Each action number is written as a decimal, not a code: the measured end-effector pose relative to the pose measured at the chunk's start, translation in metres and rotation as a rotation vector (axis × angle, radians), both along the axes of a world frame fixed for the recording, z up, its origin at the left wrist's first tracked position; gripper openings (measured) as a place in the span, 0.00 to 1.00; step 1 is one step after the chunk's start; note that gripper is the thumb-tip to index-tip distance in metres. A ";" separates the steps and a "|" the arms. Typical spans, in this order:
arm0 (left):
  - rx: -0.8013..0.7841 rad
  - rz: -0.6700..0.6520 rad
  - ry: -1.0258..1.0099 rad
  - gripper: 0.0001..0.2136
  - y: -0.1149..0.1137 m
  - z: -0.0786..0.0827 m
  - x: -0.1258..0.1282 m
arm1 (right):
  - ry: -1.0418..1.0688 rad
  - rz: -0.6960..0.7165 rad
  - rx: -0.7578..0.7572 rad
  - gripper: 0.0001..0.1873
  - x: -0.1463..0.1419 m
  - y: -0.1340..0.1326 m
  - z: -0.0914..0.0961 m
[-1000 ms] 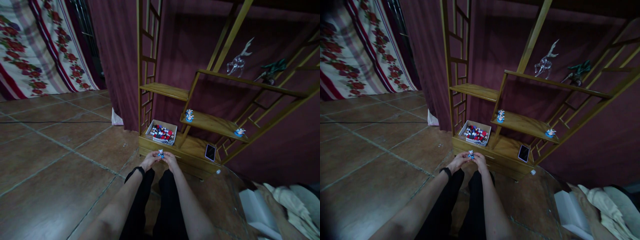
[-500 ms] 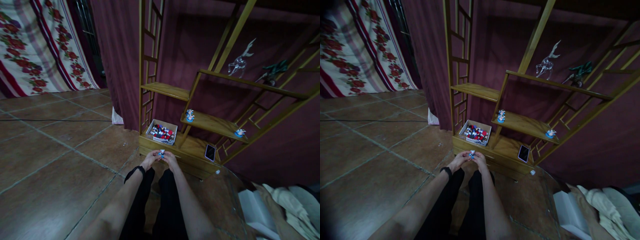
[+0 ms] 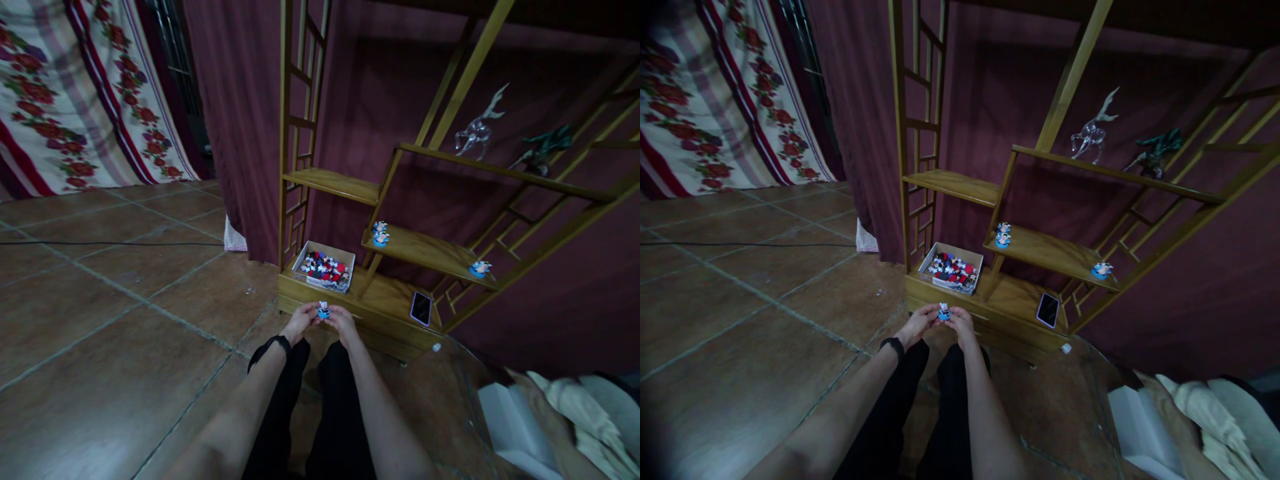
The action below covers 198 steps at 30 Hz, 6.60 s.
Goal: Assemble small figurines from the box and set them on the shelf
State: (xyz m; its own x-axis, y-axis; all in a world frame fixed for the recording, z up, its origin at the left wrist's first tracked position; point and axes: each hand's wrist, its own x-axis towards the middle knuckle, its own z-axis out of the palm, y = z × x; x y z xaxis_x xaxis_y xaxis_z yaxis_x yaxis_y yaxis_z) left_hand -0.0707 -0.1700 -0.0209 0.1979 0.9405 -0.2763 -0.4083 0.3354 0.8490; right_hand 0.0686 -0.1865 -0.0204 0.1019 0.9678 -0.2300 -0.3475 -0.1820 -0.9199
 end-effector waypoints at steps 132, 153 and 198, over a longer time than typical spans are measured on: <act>0.046 -0.040 -0.059 0.23 0.004 -0.003 -0.003 | 0.061 0.114 0.034 0.23 0.004 -0.002 0.010; 0.017 0.003 -0.069 0.12 -0.001 0.007 -0.002 | 0.077 0.062 -0.004 0.18 0.003 -0.003 0.013; 0.013 -0.014 -0.009 0.18 -0.001 0.008 -0.002 | 0.042 0.051 -0.018 0.18 0.002 -0.004 0.017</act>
